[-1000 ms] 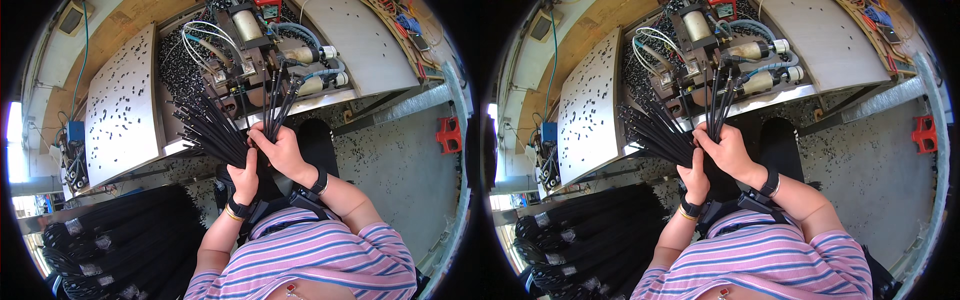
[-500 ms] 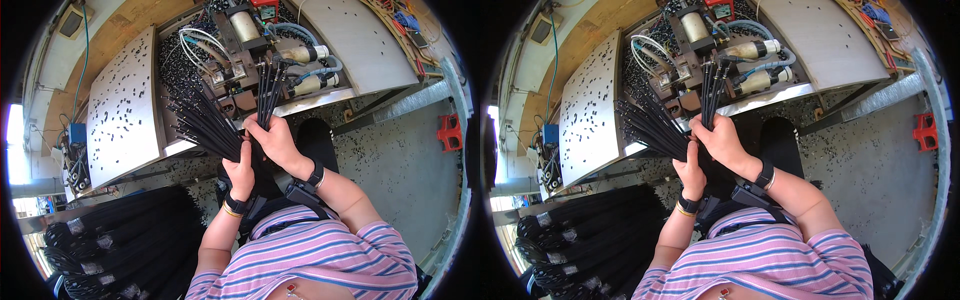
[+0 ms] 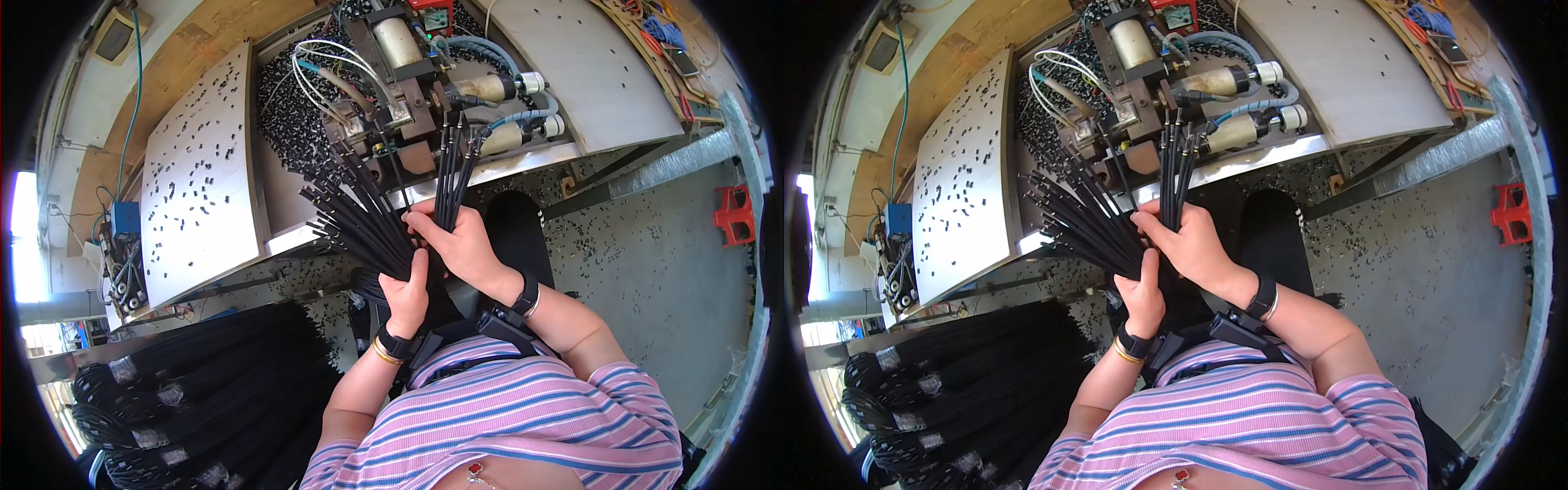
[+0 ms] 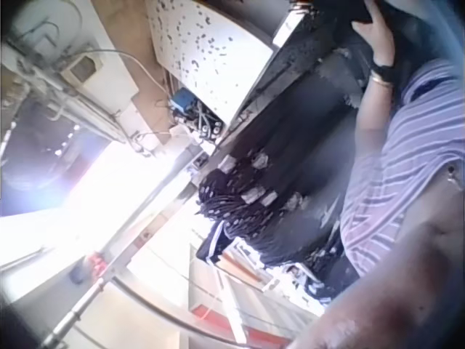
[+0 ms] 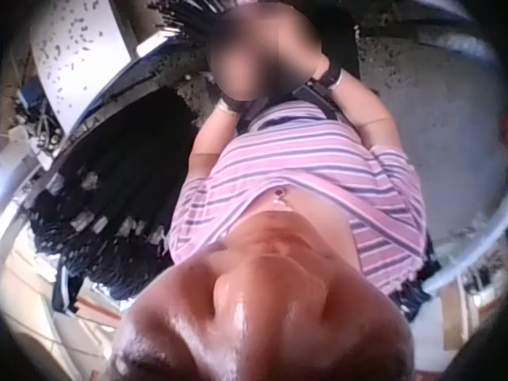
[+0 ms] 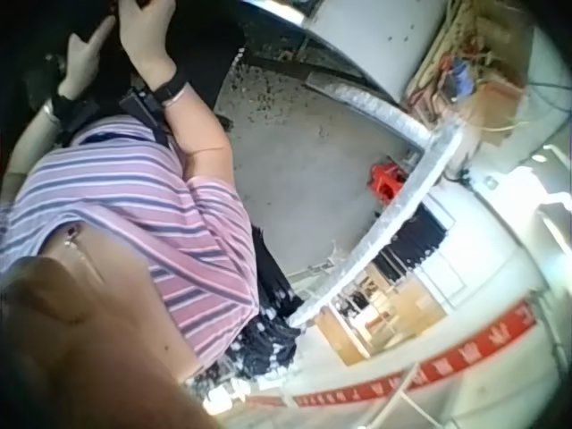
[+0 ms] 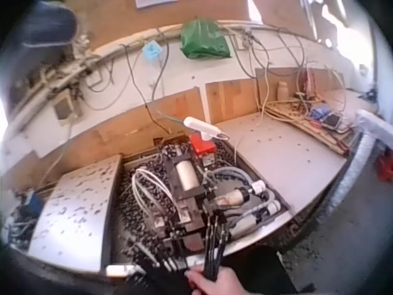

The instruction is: The person processes and bundles black cables or rods using a semi-automated industrial machine.

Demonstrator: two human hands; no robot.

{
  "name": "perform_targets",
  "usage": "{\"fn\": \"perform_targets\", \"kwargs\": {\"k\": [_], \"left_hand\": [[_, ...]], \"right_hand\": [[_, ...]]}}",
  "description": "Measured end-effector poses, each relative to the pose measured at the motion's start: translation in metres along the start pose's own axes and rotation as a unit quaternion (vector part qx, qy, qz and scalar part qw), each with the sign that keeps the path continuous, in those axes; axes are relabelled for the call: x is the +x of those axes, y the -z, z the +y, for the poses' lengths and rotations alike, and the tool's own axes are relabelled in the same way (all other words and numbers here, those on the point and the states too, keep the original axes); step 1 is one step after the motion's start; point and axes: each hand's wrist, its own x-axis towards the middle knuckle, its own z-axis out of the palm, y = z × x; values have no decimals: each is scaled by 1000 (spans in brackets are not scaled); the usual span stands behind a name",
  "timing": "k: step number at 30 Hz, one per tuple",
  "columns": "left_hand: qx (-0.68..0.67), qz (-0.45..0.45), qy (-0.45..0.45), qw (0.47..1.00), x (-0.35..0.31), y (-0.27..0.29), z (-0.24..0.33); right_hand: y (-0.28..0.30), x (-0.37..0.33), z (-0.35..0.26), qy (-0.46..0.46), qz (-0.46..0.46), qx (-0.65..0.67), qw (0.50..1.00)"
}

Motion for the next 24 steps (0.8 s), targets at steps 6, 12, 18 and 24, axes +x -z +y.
{"fn": "perform_targets", "kwargs": {"k": [6,12,18,24], "left_hand": [[-62,-13,45,997,2,3,0],[-81,-7,76,994,3,4,0],[-89,-28,91,991,5,7,-3],[-84,-36,89,992,-2,6,0]], "right_hand": [[2,7,0,-2,-16,2,1000],[0,10,0,-4,-30,8,1000],[5,12,-3,-51,-51,15,997],[2,0,-3,-29,-23,-8,999]]}}
